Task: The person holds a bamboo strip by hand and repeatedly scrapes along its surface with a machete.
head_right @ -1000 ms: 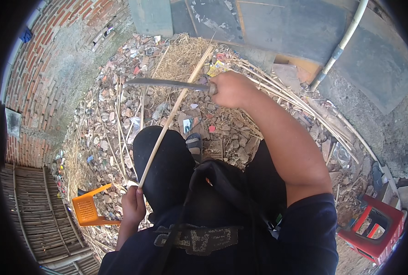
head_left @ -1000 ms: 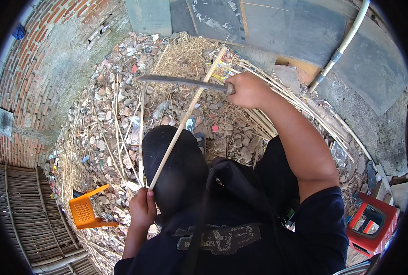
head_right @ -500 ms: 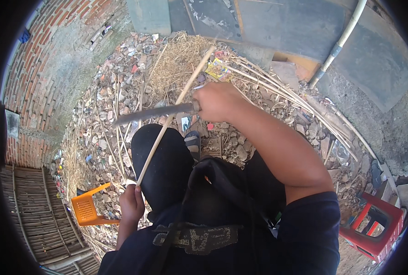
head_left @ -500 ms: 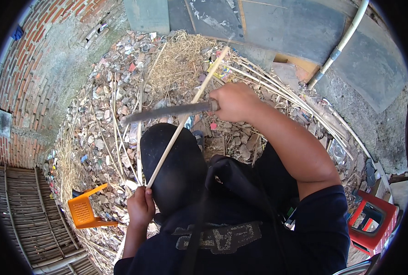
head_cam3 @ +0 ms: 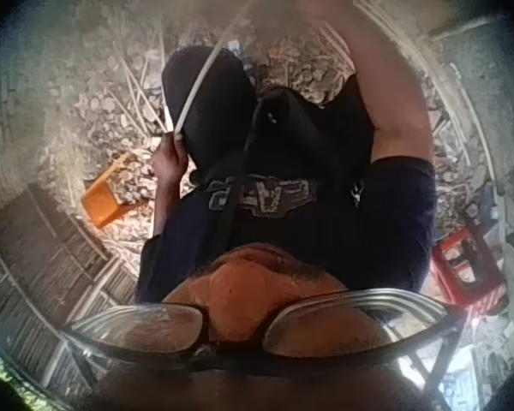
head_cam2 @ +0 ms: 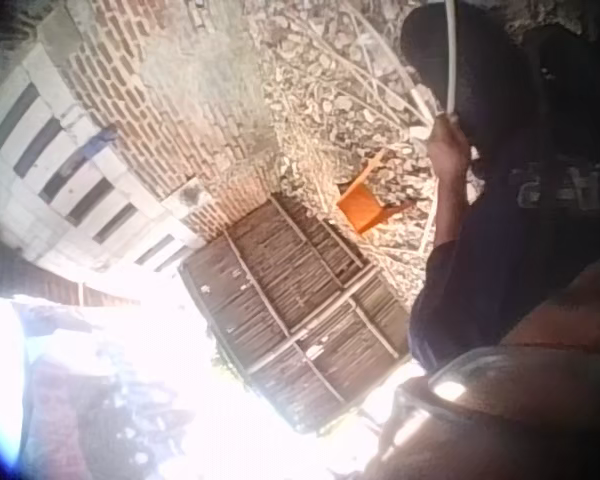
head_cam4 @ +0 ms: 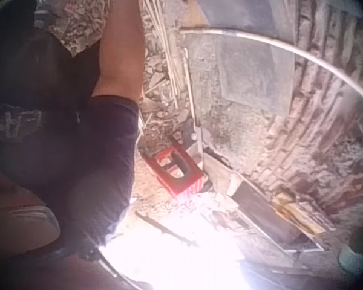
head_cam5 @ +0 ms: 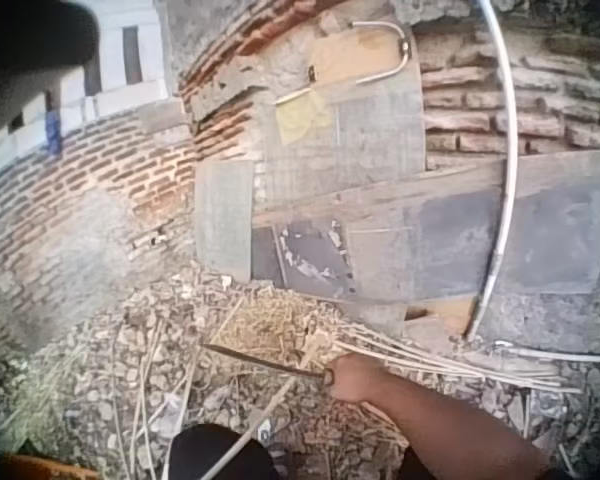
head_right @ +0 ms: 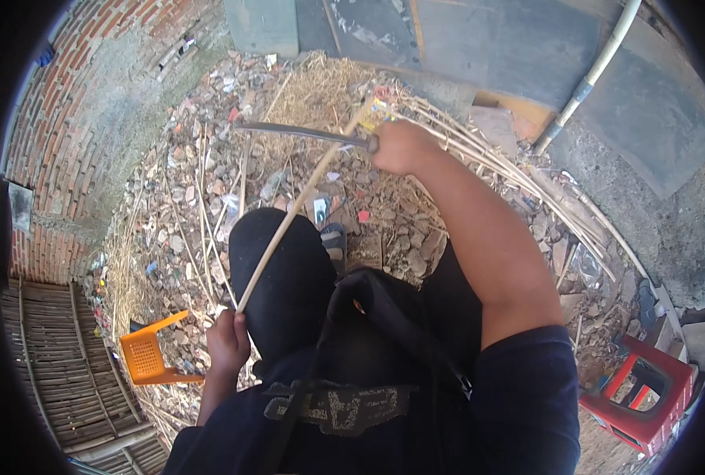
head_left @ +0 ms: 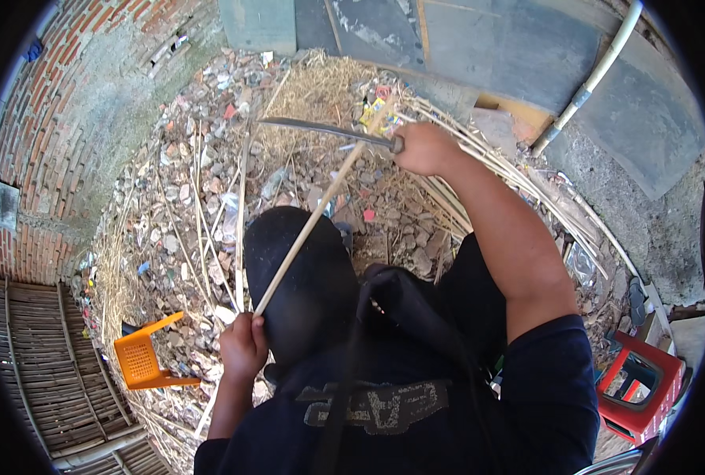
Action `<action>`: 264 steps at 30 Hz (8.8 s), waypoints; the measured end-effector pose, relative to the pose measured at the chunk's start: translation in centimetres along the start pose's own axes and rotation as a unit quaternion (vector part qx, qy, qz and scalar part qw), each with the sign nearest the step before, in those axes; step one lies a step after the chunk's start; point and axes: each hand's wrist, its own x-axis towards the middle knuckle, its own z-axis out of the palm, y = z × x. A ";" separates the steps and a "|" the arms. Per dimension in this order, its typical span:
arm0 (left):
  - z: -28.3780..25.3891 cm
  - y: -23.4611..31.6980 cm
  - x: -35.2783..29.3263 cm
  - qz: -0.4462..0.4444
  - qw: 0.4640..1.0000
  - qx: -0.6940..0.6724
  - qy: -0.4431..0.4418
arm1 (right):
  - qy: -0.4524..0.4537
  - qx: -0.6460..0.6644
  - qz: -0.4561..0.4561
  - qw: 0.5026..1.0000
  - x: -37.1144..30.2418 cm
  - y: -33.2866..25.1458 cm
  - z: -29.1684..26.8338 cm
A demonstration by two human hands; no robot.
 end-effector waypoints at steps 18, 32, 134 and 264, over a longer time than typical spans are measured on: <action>-1.6 1.1 0.5 -0.021 0.999 -0.002 -0.025 | 0.049 -0.007 -0.021 0.999 -0.8 0.6 -1.2; -1.7 0.9 0.9 -0.020 0.999 -0.018 -0.032 | 0.059 -0.018 -0.021 0.998 -1.6 0.1 -2.4; -1.0 4.6 3.9 -0.023 0.999 -0.036 -0.014 | -0.053 -0.045 -0.103 0.992 -2.8 -6.0 -0.1; -2.5 3.5 4.2 -0.108 0.966 -0.236 -0.005 | 0.270 0.326 -0.037 0.905 -2.1 2.8 -3.7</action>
